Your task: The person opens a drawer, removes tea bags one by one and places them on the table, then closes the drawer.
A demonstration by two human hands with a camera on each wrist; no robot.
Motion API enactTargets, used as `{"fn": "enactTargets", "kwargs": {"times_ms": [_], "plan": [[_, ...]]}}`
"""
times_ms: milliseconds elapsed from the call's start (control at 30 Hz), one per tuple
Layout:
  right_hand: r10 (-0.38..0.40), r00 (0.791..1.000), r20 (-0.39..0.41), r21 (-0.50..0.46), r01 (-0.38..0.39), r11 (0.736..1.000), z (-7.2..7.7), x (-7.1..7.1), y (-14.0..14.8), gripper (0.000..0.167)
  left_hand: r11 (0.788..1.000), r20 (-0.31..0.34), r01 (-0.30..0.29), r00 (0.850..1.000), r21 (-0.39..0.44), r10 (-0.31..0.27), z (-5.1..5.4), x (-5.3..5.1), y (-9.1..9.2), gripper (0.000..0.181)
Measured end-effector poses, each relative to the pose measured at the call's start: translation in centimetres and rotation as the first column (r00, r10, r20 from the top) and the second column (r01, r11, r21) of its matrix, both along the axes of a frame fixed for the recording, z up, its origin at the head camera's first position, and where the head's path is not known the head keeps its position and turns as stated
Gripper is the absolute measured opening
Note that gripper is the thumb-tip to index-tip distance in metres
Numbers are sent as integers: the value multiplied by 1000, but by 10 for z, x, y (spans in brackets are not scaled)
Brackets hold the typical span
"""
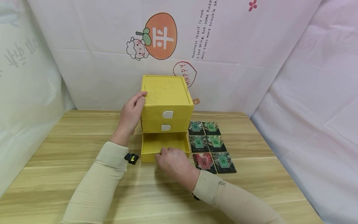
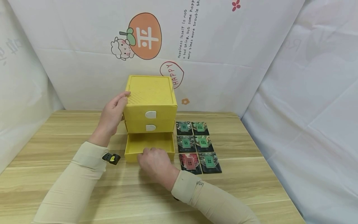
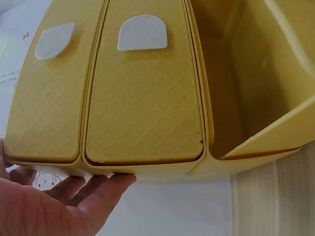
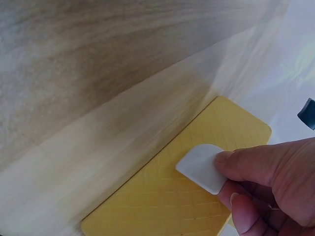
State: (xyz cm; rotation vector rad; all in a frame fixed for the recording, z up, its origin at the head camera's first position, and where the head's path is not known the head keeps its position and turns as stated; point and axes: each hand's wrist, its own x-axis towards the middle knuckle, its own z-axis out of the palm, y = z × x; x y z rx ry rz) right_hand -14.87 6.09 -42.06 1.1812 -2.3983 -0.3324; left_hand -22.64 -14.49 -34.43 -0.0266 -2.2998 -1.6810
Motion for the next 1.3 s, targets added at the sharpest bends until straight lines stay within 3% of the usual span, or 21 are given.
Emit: {"fn": "enactTargets", "kwargs": {"times_ms": [400,733,1300], "plan": [[-16,998,60,8,16,1000,3,-5,-4,12,1000,-1,-1,1000,15,1,-1,0,1,48],[-53,999,1,38,53,998,2,-11,-7,17,1000,6,2,1000,-3,-2,0,0,0,49],[-63,997,-38,-21,62,998,-1,-26,-11,20,1000,-13,0,1000,16,0,-1,-2,2,48]]}}
